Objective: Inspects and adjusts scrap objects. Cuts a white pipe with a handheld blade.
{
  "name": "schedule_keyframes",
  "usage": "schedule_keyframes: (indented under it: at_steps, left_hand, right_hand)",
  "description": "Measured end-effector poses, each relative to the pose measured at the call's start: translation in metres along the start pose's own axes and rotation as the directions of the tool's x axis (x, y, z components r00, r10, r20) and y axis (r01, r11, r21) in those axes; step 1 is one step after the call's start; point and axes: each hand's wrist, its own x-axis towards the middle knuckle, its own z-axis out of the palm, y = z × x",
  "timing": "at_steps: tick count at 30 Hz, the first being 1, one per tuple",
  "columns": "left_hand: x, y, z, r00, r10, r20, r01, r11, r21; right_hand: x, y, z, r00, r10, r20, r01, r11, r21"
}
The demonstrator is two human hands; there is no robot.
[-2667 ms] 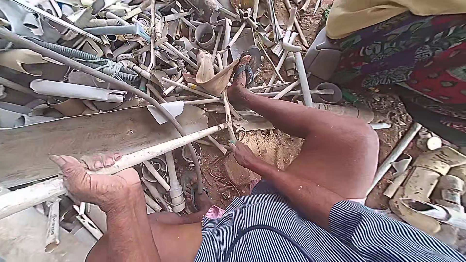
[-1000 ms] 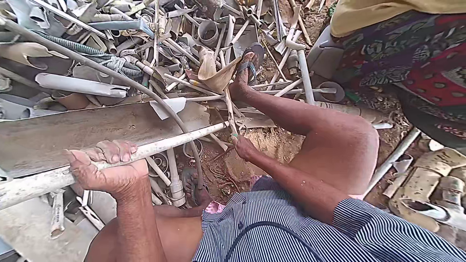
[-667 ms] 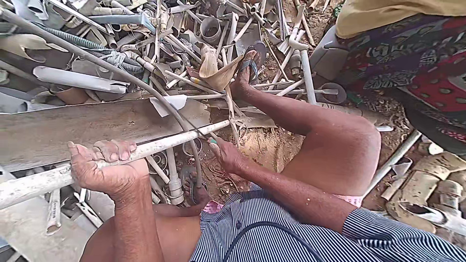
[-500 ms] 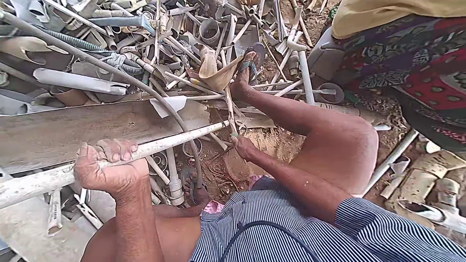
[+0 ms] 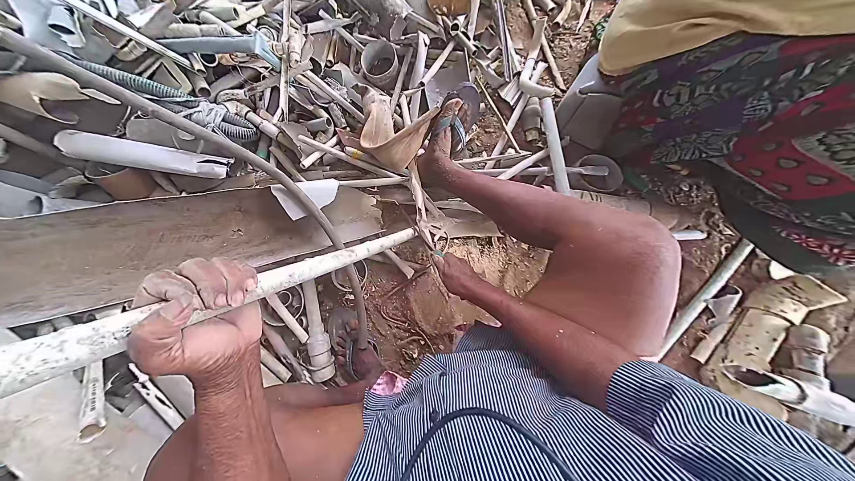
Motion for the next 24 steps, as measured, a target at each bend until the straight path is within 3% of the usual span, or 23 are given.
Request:
schedule_keyframes:
  at_steps: [3, 5, 8, 11, 13, 15, 16, 18, 21, 24]
  left_hand:
    - [0.002, 0.009, 0.003, 0.995, -0.101, -0.026, 0.103, 0.992, 0.068]
    - [0.001, 0.014, 0.004, 0.991, -0.111, -0.075, 0.117, 0.989, 0.086]
    - [-0.006, 0.003, 0.009, 0.962, 0.004, -0.272, 0.016, 0.997, 0.071]
    - [-0.001, 0.0, 0.008, 0.933, 0.086, -0.35, -0.06, 0.995, 0.084]
    - [0.0, -0.002, 0.008, 0.927, 0.092, -0.363, -0.064, 0.994, 0.088]
    - [-0.002, -0.001, 0.006, 0.921, 0.071, -0.384, -0.027, 0.993, 0.118]
    - [0.0, -0.001, 0.007, 0.923, 0.064, -0.378, -0.023, 0.993, 0.112]
    - [0.002, 0.0, 0.012, 0.933, 0.062, -0.355, -0.019, 0.992, 0.123]
    - [0.002, -0.003, 0.018, 0.935, 0.077, -0.345, -0.024, 0.988, 0.155]
    - [0.002, -0.003, 0.019, 0.944, 0.076, -0.322, -0.028, 0.988, 0.15]
  right_hand:
    - [-0.009, -0.006, 0.005, 1.0, 0.014, 0.0, -0.014, 0.999, 0.035]
    - [-0.03, -0.026, 0.009, 0.991, -0.131, -0.006, 0.131, 0.99, 0.054]
    - [-0.084, -0.074, 0.016, 0.897, -0.44, 0.049, 0.435, 0.896, 0.096]
    - [-0.099, -0.096, 0.019, 0.831, -0.546, 0.109, 0.541, 0.838, 0.078]
    - [-0.074, -0.073, 0.022, 0.875, -0.48, 0.053, 0.48, 0.877, 0.025]
    - [-0.036, -0.03, 0.026, 0.973, -0.231, 0.023, 0.23, 0.973, 0.02]
    - [-0.018, -0.014, 0.02, 0.995, -0.094, 0.023, 0.094, 0.996, 0.007]
    - [-0.006, -0.006, 0.017, 0.999, 0.01, 0.031, -0.011, 1.0, 0.025]
    - [-0.041, -0.038, 0.018, 0.975, -0.224, 0.013, 0.222, 0.973, 0.069]
    - [-0.103, -0.089, 0.016, 0.854, -0.513, 0.091, 0.499, 0.856, 0.135]
